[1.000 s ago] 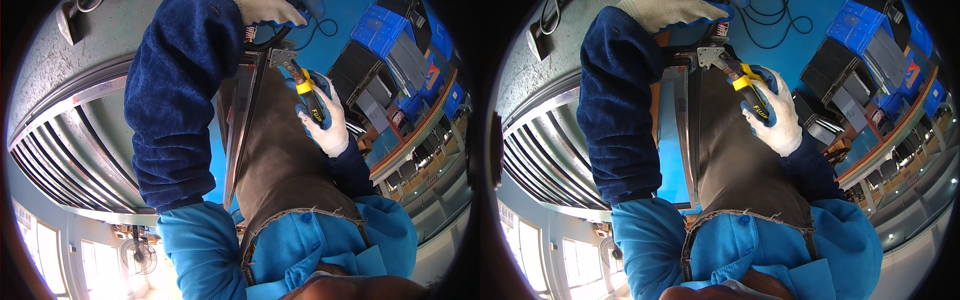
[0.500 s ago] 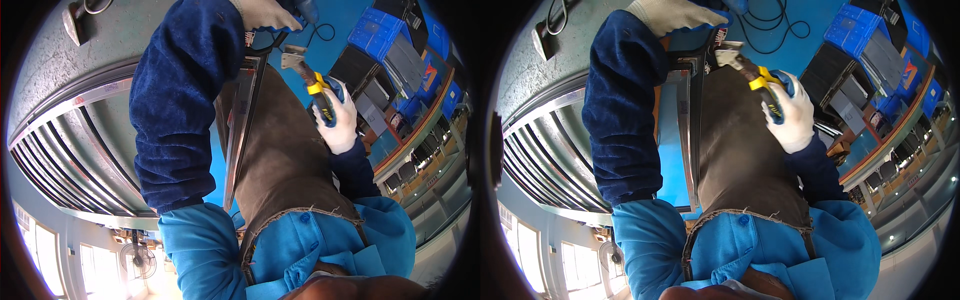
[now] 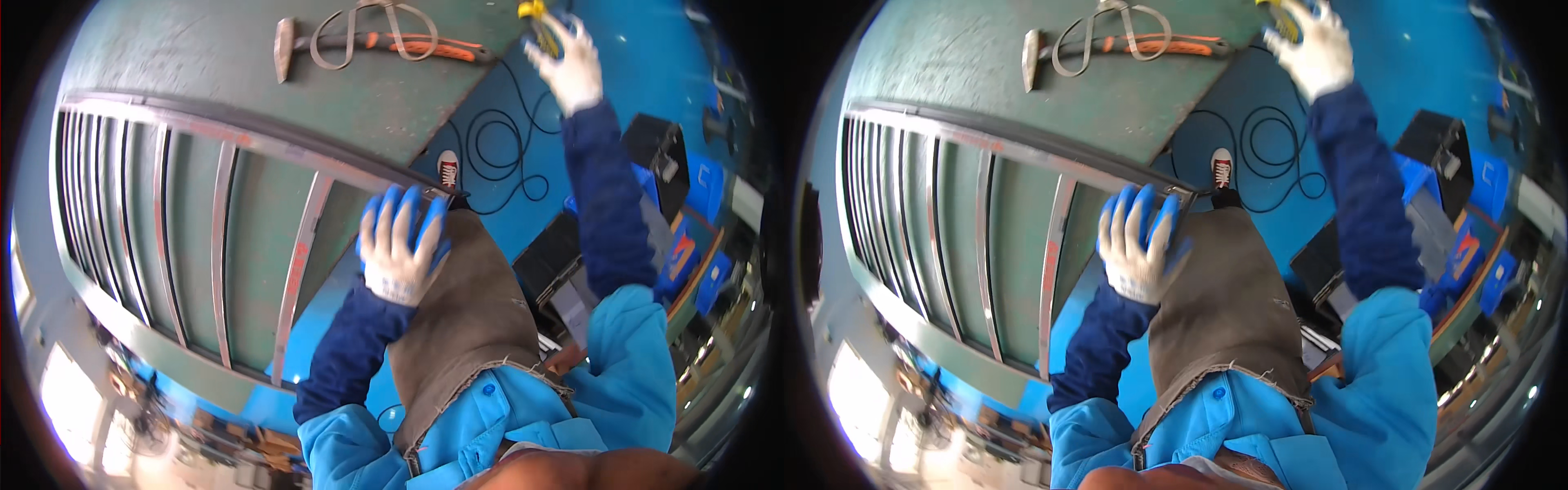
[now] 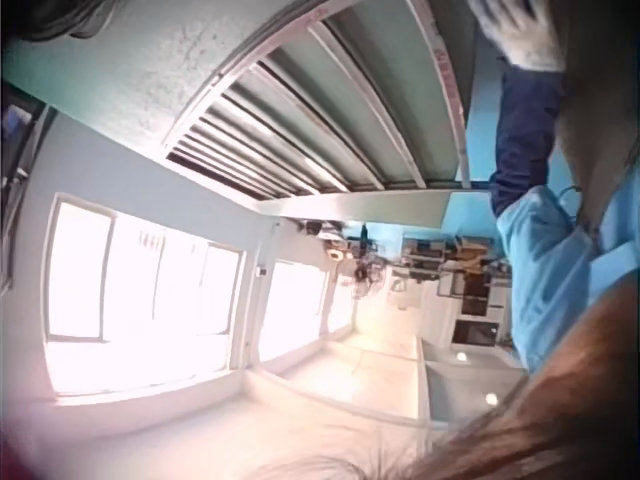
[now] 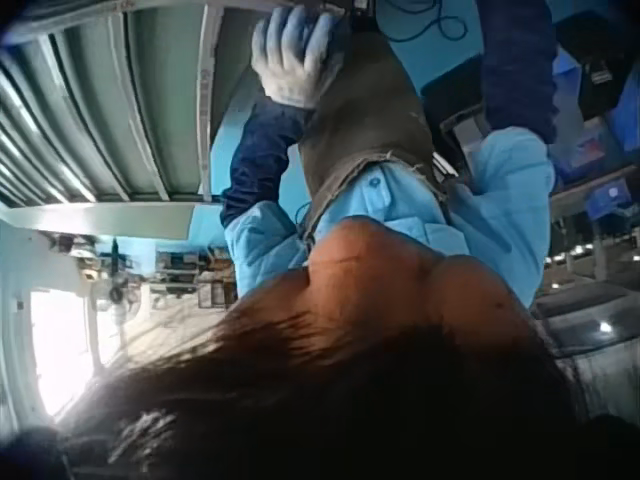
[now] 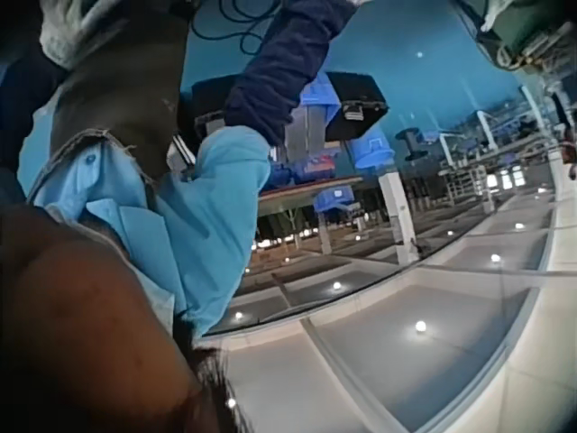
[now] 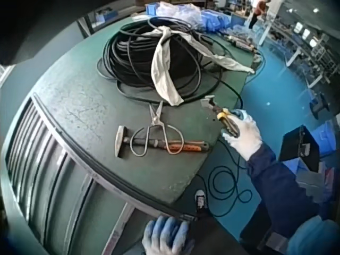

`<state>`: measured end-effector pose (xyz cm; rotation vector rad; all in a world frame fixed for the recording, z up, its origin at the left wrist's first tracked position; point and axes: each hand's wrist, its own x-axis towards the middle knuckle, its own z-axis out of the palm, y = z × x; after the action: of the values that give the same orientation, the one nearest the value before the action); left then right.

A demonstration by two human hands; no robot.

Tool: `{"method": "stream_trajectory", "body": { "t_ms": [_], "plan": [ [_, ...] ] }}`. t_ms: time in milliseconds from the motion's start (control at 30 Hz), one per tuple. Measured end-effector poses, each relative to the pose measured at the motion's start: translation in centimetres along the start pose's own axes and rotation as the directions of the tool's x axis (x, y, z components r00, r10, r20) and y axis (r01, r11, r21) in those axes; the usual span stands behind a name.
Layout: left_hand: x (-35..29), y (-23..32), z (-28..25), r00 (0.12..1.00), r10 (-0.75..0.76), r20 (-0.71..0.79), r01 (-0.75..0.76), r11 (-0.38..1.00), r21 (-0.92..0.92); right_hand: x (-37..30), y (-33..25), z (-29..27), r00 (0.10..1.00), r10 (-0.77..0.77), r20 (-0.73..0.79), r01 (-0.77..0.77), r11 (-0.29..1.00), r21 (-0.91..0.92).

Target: Fabricating a metal frame by hammering, using pliers to cut or bend components, and smoothing metal edges.

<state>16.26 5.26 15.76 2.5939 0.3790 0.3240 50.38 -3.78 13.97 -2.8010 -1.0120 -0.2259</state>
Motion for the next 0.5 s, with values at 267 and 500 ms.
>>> {"method": "stream_trajectory", "body": {
  "t_ms": [267,500],
  "plan": [
    [-14.0,1.4,2.1,0.907,-0.350,-0.233,0.420,0.775,0.472,4.2,-0.6,0.0,0.862,-0.384,-0.330,0.450,0.881,0.149],
    [-14.4,0.2,2.4,0.910,-0.200,-0.363,0.395,0.682,0.616,-13.6,-2.7,0.8,0.610,-0.698,0.375,0.207,0.597,0.775]
  ]
}}
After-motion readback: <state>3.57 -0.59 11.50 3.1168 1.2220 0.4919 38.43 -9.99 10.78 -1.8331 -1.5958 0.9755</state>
